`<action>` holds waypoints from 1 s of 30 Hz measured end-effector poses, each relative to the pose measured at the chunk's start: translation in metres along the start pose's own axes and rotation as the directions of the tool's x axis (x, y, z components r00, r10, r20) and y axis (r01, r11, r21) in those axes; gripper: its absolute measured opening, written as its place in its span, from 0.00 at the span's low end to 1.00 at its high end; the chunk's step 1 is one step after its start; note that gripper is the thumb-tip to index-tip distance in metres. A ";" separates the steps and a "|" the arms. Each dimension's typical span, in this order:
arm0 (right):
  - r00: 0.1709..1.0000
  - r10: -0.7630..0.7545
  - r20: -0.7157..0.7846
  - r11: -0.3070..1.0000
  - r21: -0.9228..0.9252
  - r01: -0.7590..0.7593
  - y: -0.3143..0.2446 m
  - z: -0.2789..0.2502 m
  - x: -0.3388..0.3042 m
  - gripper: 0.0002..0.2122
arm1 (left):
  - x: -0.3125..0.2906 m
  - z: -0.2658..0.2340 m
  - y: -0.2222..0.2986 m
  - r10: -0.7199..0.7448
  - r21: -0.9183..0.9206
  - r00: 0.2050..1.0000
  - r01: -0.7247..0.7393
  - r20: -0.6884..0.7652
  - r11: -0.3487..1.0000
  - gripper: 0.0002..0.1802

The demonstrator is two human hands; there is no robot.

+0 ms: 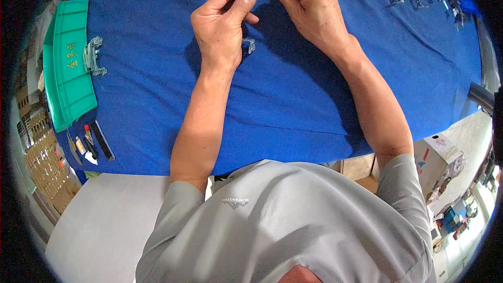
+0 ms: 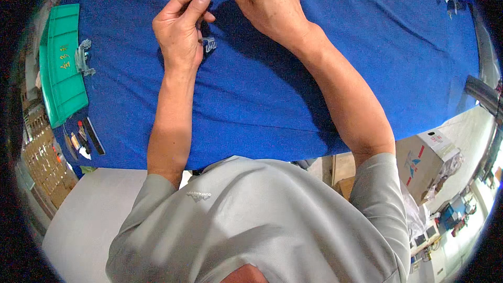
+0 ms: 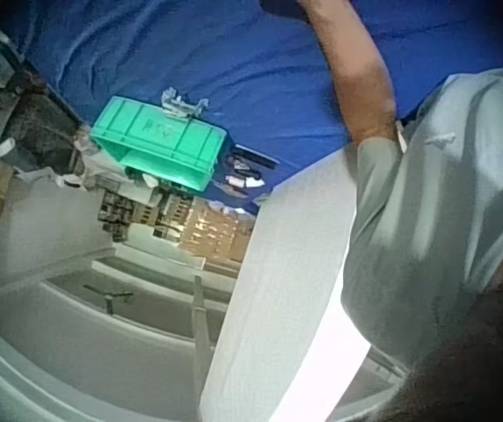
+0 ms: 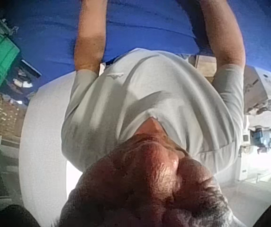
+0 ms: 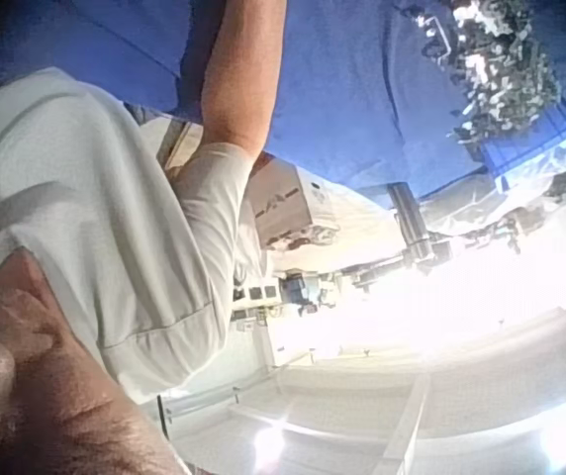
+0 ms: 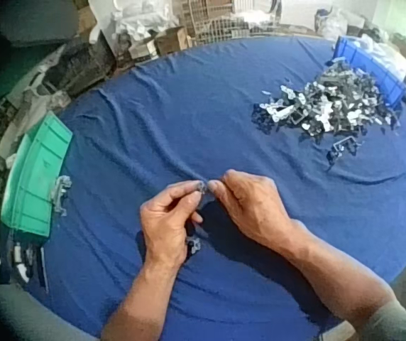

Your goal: Assembling small metal components or clips on a blue-clothed workbench.

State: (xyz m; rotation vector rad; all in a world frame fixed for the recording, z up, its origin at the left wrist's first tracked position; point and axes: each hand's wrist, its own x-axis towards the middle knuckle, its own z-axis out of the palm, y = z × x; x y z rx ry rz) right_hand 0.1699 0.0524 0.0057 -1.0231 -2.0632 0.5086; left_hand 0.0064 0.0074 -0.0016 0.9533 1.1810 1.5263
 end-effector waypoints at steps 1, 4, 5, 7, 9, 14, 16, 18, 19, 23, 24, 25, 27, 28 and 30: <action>0.998 0.053 -0.028 0.994 0.101 -0.050 -0.012 -0.004 0.003 0.09 | 0.000 -0.001 0.000 -0.002 0.000 1.000 0.002 -0.001 1.000 0.11; 0.996 0.070 -0.062 0.978 0.201 -0.057 -0.011 -0.002 0.004 0.10 | 0.001 -0.002 -0.001 -0.010 -0.032 1.000 0.011 0.007 0.999 0.12; 0.997 0.030 -0.076 0.980 0.200 -0.014 -0.007 -0.001 0.004 0.10 | 0.001 -0.001 0.000 -0.004 -0.029 1.000 0.005 0.018 1.000 0.12; 0.998 0.006 -0.058 0.993 0.122 0.001 -0.002 0.000 0.002 0.10 | 0.001 0.000 0.001 0.000 -0.028 1.000 0.001 0.030 1.000 0.12; 0.999 -0.013 -0.037 0.999 0.038 0.015 0.002 -0.001 -0.002 0.10 | 0.001 0.001 0.001 -0.005 -0.004 0.999 0.005 0.046 1.000 0.12; 0.997 0.038 -0.065 0.987 0.157 -0.027 -0.008 -0.001 0.003 0.12 | 0.000 -0.004 -0.002 0.016 0.009 1.000 -0.016 0.023 1.000 0.15; 0.997 0.050 -0.057 0.983 0.182 -0.039 -0.009 -0.001 0.004 0.11 | 0.000 -0.004 -0.002 0.001 0.010 1.000 -0.001 0.001 1.000 0.16; 0.997 0.060 -0.049 0.977 0.208 -0.048 -0.008 -0.001 0.004 0.11 | -0.001 -0.004 -0.002 0.015 0.063 1.000 -0.015 -0.002 0.998 0.15; 0.998 0.056 -0.031 0.986 0.156 -0.051 -0.006 -0.001 0.002 0.10 | -0.001 -0.003 -0.002 0.014 0.061 1.000 -0.014 -0.001 0.998 0.15; 0.997 0.070 0.022 0.997 -0.025 -0.070 0.000 0.002 0.001 0.09 | 0.000 0.000 -0.003 0.035 0.045 0.999 -0.034 -0.006 0.998 0.15; 0.997 0.069 0.022 0.997 -0.023 -0.068 -0.002 0.002 0.001 0.09 | 0.000 -0.001 -0.003 0.040 0.025 0.999 -0.039 -0.017 0.999 0.15; 0.997 0.071 -0.030 0.993 0.094 -0.068 -0.011 -0.001 0.003 0.10 | 0.000 -0.001 -0.003 0.040 0.026 0.999 -0.040 -0.018 0.999 0.15; 0.994 0.078 -0.080 0.976 0.210 -0.059 -0.014 -0.002 0.004 0.10 | 0.000 -0.002 -0.002 0.034 0.022 0.999 -0.033 -0.031 0.999 0.15; 0.997 0.058 -0.048 0.983 0.178 -0.048 -0.009 -0.003 0.003 0.10 | 0.000 -0.001 -0.002 0.034 0.020 0.999 -0.033 -0.028 0.999 0.15; 0.999 0.040 -0.016 0.989 0.143 -0.037 0.001 -0.002 0.000 0.09 | 0.001 0.001 -0.003 0.051 0.032 0.999 -0.051 0.002 0.998 0.15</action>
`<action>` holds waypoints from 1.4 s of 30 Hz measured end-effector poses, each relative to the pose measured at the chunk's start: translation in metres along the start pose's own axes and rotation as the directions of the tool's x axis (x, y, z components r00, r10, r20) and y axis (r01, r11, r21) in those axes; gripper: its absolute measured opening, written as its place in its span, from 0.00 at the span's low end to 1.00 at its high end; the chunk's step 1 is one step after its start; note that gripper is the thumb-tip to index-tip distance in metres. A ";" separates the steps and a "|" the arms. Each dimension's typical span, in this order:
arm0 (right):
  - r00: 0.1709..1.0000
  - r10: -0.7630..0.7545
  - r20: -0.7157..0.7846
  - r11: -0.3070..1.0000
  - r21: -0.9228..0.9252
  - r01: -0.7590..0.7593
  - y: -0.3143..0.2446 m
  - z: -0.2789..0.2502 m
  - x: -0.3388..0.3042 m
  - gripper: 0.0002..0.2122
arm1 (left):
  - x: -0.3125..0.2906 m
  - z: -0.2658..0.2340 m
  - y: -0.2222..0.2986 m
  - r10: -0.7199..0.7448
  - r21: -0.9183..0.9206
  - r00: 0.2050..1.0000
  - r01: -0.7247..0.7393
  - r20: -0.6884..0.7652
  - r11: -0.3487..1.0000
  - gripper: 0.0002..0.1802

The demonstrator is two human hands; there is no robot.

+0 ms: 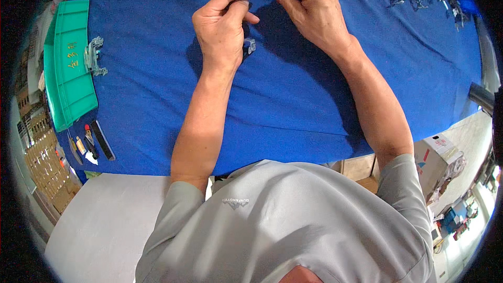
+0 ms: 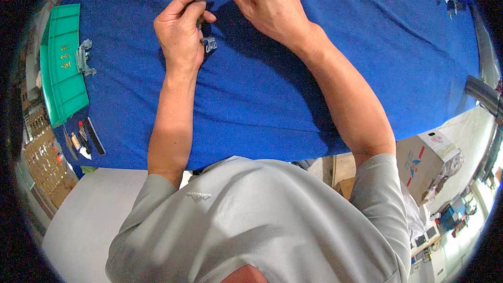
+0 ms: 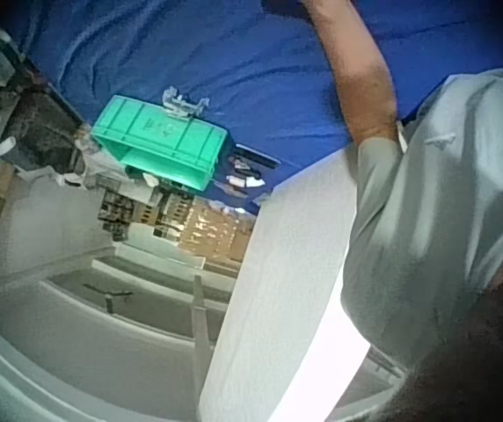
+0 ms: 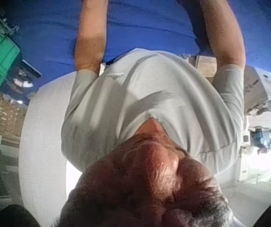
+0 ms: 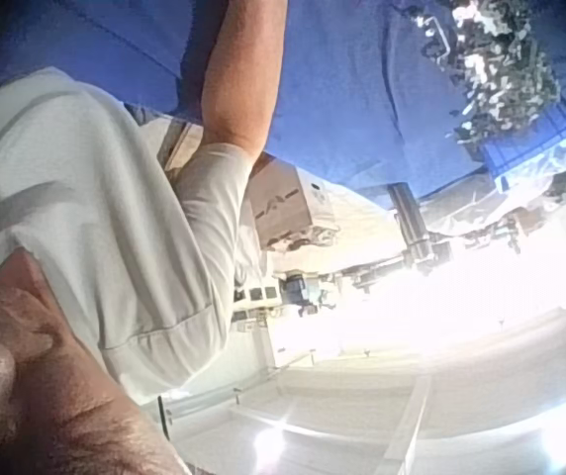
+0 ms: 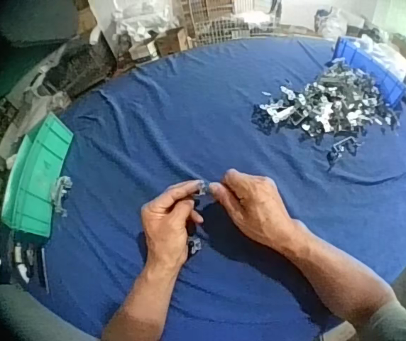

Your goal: Assembling small metal components or clips on a blue-clothed workbench.

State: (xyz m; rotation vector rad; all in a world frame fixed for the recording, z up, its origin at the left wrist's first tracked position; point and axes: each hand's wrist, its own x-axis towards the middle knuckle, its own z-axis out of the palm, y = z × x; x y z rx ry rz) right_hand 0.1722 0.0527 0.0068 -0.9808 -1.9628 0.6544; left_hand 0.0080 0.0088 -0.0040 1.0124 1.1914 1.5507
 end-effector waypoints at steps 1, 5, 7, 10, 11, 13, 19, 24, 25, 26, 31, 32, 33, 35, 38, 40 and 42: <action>1.000 0.000 0.027 0.996 -0.089 0.002 0.002 0.002 0.000 0.09 | 0.000 -0.001 0.000 0.001 0.001 1.000 -0.001 -0.001 1.000 0.15; 0.995 -0.048 -0.088 0.999 0.011 0.050 -0.014 0.002 0.004 0.10 | -0.001 -0.002 -0.001 0.004 -0.005 1.000 -0.004 -0.007 1.000 0.15; 0.998 -0.031 -0.060 0.999 0.025 0.033 -0.011 0.001 0.004 0.10 | 0.000 -0.002 -0.002 0.005 -0.021 1.000 -0.005 -0.018 1.000 0.15; 1.000 0.021 0.011 0.999 -0.044 -0.021 -0.002 0.000 0.001 0.10 | 0.000 -0.001 -0.003 0.045 -0.020 0.999 -0.045 0.009 0.999 0.15; 0.997 0.061 0.051 0.990 -0.127 -0.054 0.000 0.000 0.000 0.10 | -0.001 0.000 -0.001 0.035 0.025 0.999 -0.036 0.012 0.999 0.15; 0.999 0.042 0.018 0.996 -0.085 -0.040 -0.002 0.002 0.001 0.10 | -0.002 0.000 0.001 0.026 0.071 1.000 -0.027 0.014 0.997 0.15; 0.999 -0.004 -0.036 1.000 0.009 0.004 -0.004 0.002 0.001 0.10 | -0.002 -0.001 0.001 0.000 0.034 1.000 -0.001 0.002 0.999 0.15; 0.998 0.063 0.023 0.993 -0.103 -0.060 -0.002 0.003 0.001 0.09 | -0.002 0.001 0.001 -0.015 0.021 1.000 0.015 -0.023 1.000 0.15; 0.998 0.058 0.012 0.998 -0.038 -0.057 -0.008 0.001 0.003 0.09 | -0.002 0.000 0.002 -0.013 0.023 1.000 0.014 -0.024 1.000 0.15; 0.999 0.054 0.001 0.998 0.028 -0.054 -0.012 0.000 0.004 0.09 | -0.002 -0.002 0.001 -0.014 0.024 1.000 0.014 -0.018 1.000 0.15; 0.998 0.034 0.044 0.993 -0.113 -0.029 0.002 0.003 -0.002 0.11 | -0.001 0.000 0.000 0.014 0.022 1.000 -0.014 0.002 1.000 0.15; 0.995 0.081 0.063 0.978 -0.198 -0.068 0.001 0.003 -0.002 0.14 | -0.001 0.001 -0.001 0.016 0.021 1.000 -0.016 -0.005 1.000 0.15; 0.995 0.081 0.063 0.978 -0.198 -0.067 -0.001 0.002 -0.002 0.14 | -0.001 0.001 -0.001 0.018 0.020 1.000 -0.018 -0.011 1.000 0.15; 0.999 0.022 -0.027 0.999 0.035 -0.021 -0.016 0.000 0.004 0.10 | -0.001 -0.002 -0.001 0.011 0.005 1.000 -0.011 -0.017 1.000 0.15; 0.999 0.041 0.035 0.999 0.019 -0.042 -0.010 -0.002 0.002 0.10 | -0.001 -0.001 0.000 0.007 0.000 1.000 -0.007 -0.012 1.000 0.15; 0.999 -0.013 0.032 0.998 -0.058 0.015 0.005 0.003 0.001 0.10 | -0.002 0.002 0.000 0.011 0.013 1.000 -0.011 -0.004 1.000 0.15; 0.997 -0.068 0.032 0.989 -0.133 0.071 0.013 0.004 -0.003 0.10 | -0.003 0.003 0.001 0.049 0.089 0.999 -0.049 0.010 0.995 0.15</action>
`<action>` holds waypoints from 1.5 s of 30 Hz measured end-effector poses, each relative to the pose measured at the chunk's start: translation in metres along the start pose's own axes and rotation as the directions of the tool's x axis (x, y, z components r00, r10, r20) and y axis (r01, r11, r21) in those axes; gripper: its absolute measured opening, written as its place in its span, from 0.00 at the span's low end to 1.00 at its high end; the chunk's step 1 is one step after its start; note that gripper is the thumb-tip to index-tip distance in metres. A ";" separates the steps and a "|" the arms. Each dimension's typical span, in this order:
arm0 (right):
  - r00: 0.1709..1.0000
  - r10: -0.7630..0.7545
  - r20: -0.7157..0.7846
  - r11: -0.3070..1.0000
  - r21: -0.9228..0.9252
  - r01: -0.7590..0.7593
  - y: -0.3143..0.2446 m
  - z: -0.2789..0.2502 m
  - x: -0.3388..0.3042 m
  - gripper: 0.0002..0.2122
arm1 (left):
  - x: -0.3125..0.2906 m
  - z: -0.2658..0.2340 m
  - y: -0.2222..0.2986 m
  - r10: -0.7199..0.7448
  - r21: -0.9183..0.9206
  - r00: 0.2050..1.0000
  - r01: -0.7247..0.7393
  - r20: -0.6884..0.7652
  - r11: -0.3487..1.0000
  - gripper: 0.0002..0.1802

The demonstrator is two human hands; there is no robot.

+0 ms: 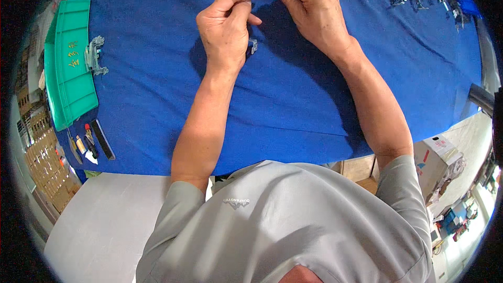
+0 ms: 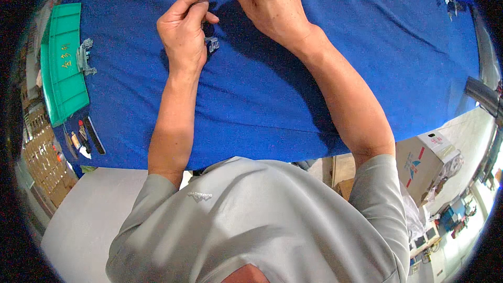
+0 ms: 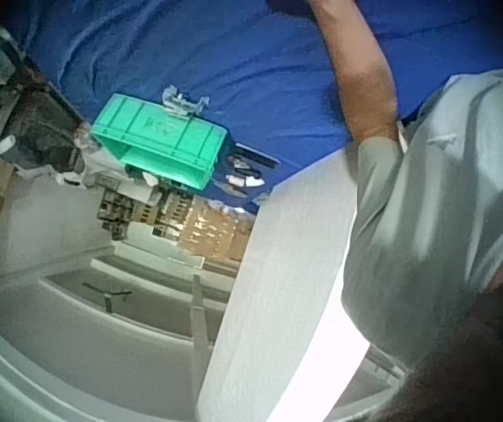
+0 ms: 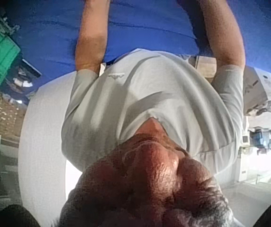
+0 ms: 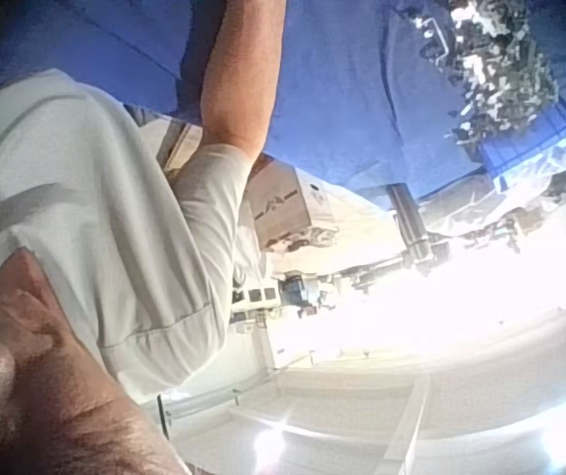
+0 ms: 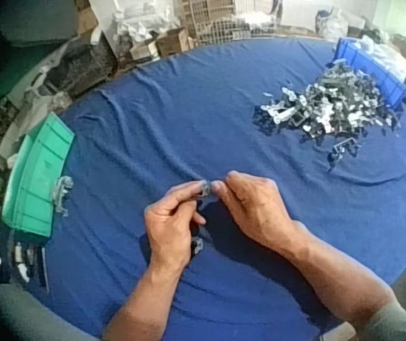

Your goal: Assembling small metal components or clips on a blue-clothed workbench.

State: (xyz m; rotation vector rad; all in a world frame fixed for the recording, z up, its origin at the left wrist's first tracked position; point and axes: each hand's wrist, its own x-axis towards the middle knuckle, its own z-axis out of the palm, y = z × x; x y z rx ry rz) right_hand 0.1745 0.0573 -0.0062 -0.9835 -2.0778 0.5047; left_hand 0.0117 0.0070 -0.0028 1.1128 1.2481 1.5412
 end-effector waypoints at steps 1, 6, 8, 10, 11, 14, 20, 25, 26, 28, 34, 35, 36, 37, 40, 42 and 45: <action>0.999 0.032 -0.007 0.999 -0.010 -0.032 -0.005 0.000 0.001 0.11 | 0.000 -0.002 -0.001 0.001 0.002 1.000 -0.001 -0.002 1.000 0.15; 0.992 0.080 -0.098 0.988 0.137 -0.066 -0.019 0.000 0.005 0.10 | 0.001 -0.003 -0.003 -0.029 -0.085 1.000 0.029 -0.006 0.996 0.14; 0.997 0.030 -0.064 0.999 0.031 -0.028 -0.013 0.001 0.003 0.19 | 0.000 -0.002 -0.002 -0.017 -0.056 1.000 0.016 -0.008 0.998 0.14; 0.997 0.068 -0.033 0.998 0.008 -0.068 -0.012 0.001 0.001 0.18 | 0.000 -0.002 -0.002 -0.004 -0.027 1.000 0.004 -0.012 1.000 0.15; 0.994 0.106 -0.002 0.994 -0.016 -0.106 -0.012 0.001 0.001 0.18 | -0.001 -0.002 -0.001 -0.018 -0.027 1.000 0.017 -0.018 0.999 0.15; 0.997 0.002 -0.075 0.997 0.080 0.004 -0.016 -0.003 0.006 0.10 | -0.001 -0.002 -0.002 -0.027 -0.039 0.999 0.026 -0.028 0.999 0.15; 0.995 0.078 -0.056 0.992 0.107 -0.072 -0.020 -0.004 0.007 0.08 | 0.000 -0.001 -0.003 0.002 -0.052 0.999 -0.003 -0.035 0.999 0.15; 0.998 0.051 -0.031 0.997 0.056 -0.049 -0.016 -0.004 0.006 0.09 | 0.000 -0.002 -0.004 0.013 -0.034 1.000 -0.014 -0.025 0.999 0.15; 0.995 0.021 -0.100 0.992 0.129 -0.007 -0.019 -0.005 0.007 0.09 | 0.000 -0.003 -0.004 0.007 -0.045 1.000 -0.008 -0.028 0.999 0.15; 0.994 0.067 -0.086 0.987 0.153 -0.053 -0.021 -0.005 0.007 0.09 | 0.000 -0.003 -0.005 0.000 -0.057 1.000 -0.002 -0.030 0.998 0.15; 0.990 0.137 0.019 0.990 0.043 -0.138 -0.016 -0.005 0.005 0.09 | 0.000 -0.002 -0.003 0.016 -0.035 0.999 -0.017 -0.031 0.999 0.14; 0.993 0.109 -0.035 0.990 0.094 -0.105 -0.017 -0.005 0.006 0.10 | 0.000 -0.003 -0.003 0.016 -0.042 0.999 -0.017 -0.029 0.999 0.14; 0.993 0.108 -0.036 0.990 0.095 -0.104 -0.017 -0.003 0.006 0.10 | 0.000 -0.003 -0.004 0.015 -0.048 1.000 -0.016 -0.026 0.999 0.14; 0.993 0.091 -0.073 0.986 0.149 -0.079 -0.016 -0.001 0.006 0.10 | 0.000 -0.003 -0.004 0.015 -0.049 1.000 -0.016 -0.025 0.999 0.14; 0.991 0.109 -0.077 0.980 0.173 -0.094 -0.018 -0.004 0.007 0.10 | 0.000 -0.003 -0.005 0.009 -0.062 0.999 -0.012 -0.037 0.998 0.14; 0.989 0.142 -0.043 0.980 0.144 -0.135 -0.018 -0.005 0.006 0.10 | 0.000 -0.003 -0.004 0.033 -0.043 0.999 -0.035 -0.043 0.998 0.14; 0.988 0.149 0.035 0.989 0.014 -0.150 -0.011 -0.004 0.004 0.10 | 0.000 -0.001 -0.003 0.003 -0.057 0.999 -0.005 -0.041 0.998 0.14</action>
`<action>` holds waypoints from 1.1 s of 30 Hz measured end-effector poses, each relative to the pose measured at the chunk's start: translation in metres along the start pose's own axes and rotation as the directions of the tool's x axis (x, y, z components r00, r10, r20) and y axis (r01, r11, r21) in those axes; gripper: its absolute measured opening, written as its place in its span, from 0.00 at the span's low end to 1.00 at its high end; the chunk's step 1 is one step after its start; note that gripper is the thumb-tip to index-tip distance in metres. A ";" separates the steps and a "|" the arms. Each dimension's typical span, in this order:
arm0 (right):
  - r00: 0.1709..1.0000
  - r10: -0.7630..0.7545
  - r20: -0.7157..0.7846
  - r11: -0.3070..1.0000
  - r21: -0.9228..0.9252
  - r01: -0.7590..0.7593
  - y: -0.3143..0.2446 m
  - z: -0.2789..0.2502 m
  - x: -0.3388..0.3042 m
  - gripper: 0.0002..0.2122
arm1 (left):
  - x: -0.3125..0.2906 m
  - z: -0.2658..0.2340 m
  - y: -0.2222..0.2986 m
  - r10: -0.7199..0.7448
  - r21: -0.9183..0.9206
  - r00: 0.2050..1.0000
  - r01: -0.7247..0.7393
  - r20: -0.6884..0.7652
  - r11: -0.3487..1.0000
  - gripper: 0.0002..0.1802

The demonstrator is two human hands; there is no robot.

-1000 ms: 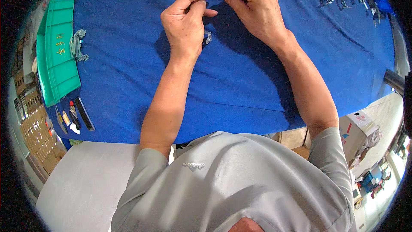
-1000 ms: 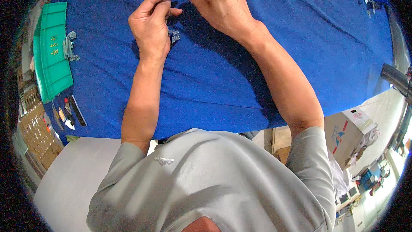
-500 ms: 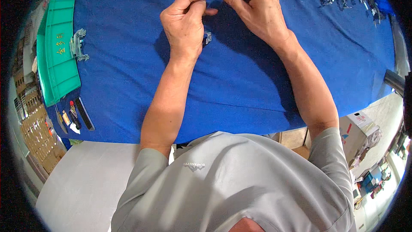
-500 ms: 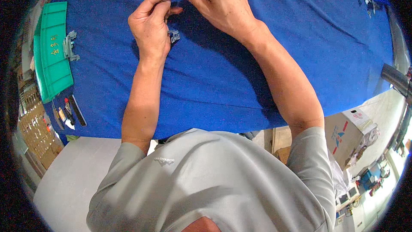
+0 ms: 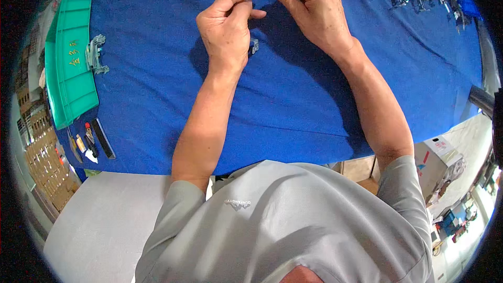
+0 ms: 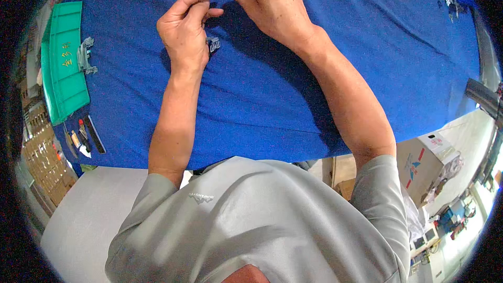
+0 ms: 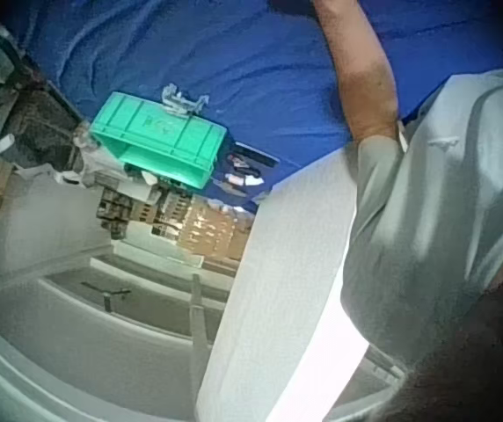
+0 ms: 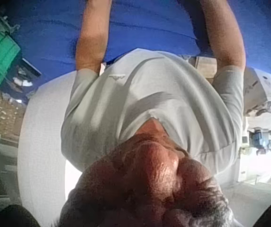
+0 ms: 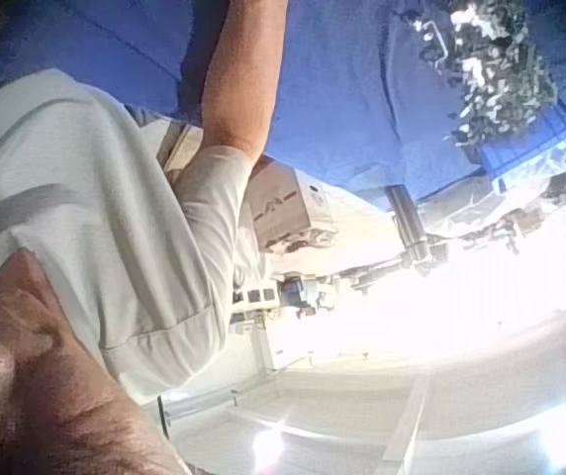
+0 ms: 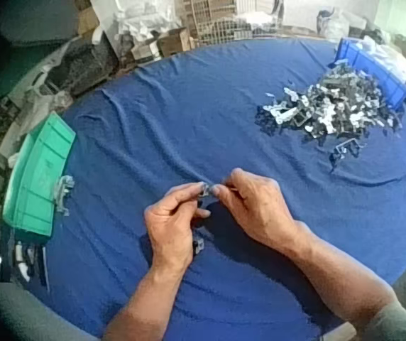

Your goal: Assembling small metal components or clips on a blue-clothed workbench.

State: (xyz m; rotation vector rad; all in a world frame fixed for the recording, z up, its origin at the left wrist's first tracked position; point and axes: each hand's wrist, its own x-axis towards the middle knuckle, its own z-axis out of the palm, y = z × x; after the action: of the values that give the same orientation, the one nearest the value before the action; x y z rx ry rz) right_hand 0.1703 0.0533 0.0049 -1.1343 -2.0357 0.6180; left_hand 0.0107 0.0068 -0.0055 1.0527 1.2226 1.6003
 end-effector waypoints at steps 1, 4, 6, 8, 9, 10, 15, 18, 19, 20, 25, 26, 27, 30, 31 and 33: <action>0.995 -0.067 -0.078 0.995 0.066 0.072 0.000 0.003 0.001 0.11 | 0.000 0.000 0.000 0.001 0.001 1.000 -0.001 -0.001 1.000 0.14; 0.982 -0.097 -0.162 0.981 0.150 0.121 -0.004 0.005 0.002 0.11 | 0.000 0.000 0.000 0.001 0.016 1.000 -0.001 0.000 1.000 0.14; 0.985 -0.065 -0.162 0.981 0.172 0.093 -0.004 0.003 0.001 0.11 | 0.000 0.001 0.002 0.000 0.009 1.000 0.000 0.001 1.000 0.14; 1.000 -0.020 0.013 1.000 -0.011 0.020 -0.001 -0.001 0.001 0.10 | 0.000 0.000 0.001 0.009 0.021 1.000 -0.009 0.005 1.000 0.14; 1.000 -0.021 0.012 1.000 -0.010 0.021 -0.003 -0.002 0.001 0.10 | 0.000 0.000 0.001 0.017 0.033 1.000 -0.017 0.009 0.999 0.14; 0.998 -0.061 -0.030 0.997 0.048 0.062 -0.005 -0.003 0.001 0.10 | 0.000 0.000 0.001 0.017 0.032 1.000 -0.017 0.010 0.999 0.14; 0.994 -0.060 -0.093 0.978 0.193 0.077 -0.007 0.002 0.001 0.09 | 0.001 -0.002 0.001 0.012 0.017 1.000 -0.012 0.006 1.000 0.14; 0.996 -0.013 -0.090 0.991 0.134 0.025 -0.007 0.002 -0.002 0.16 | 0.000 0.000 -0.002 0.010 0.030 1.000 -0.009 -0.005 0.999 0.14; 1.000 -0.004 -0.027 0.998 0.064 0.006 -0.003 0.000 -0.001 0.12 | 0.000 0.000 -0.001 0.010 0.030 1.000 -0.010 -0.004 1.000 0.14; 0.999 0.009 0.035 1.000 -0.008 -0.009 0.000 -0.002 -0.001 0.09 | 0.000 0.000 -0.001 0.003 0.015 1.000 -0.003 -0.003 1.000 0.14; 0.991 -0.067 -0.115 0.982 0.166 0.086 -0.012 -0.002 0.003 0.09 | 0.000 -0.002 -0.002 -0.006 0.001 1.000 0.006 -0.005 1.000 0.14; 0.994 -0.028 -0.102 0.984 0.171 0.045 -0.016 -0.004 0.003 0.09 | 0.000 -0.001 -0.001 -0.009 0.000 1.000 0.009 -0.007 1.000 0.13; 0.995 -0.027 -0.101 0.984 0.171 0.044 -0.011 -0.002 0.002 0.09 | 0.000 -0.001 0.000 -0.011 -0.001 1.000 0.011 -0.008 1.000 0.13; 0.999 0.037 0.005 0.998 -0.046 -0.037 -0.001 -0.001 0.000 0.14 | 0.000 0.000 0.000 -0.007 0.008 1.000 0.007 -0.010 1.000 0.13; 1.000 -0.010 -0.026 1.000 0.029 0.010 -0.004 -0.001 0.001 0.11 | 0.000 0.000 0.000 -0.006 0.008 1.000 0.006 -0.010 1.000 0.13; 0.997 -0.054 -0.060 0.993 0.101 0.060 -0.005 -0.001 0.001 0.09 | 0.001 -0.001 0.000 -0.024 -0.022 1.000 0.024 -0.010 0.999 0.14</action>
State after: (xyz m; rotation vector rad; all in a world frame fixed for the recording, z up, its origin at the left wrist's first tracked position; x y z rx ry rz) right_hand 0.1679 0.0519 0.0098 -1.0187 -1.9582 0.6468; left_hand 0.0098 0.0072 -0.0057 1.0144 1.2175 1.5989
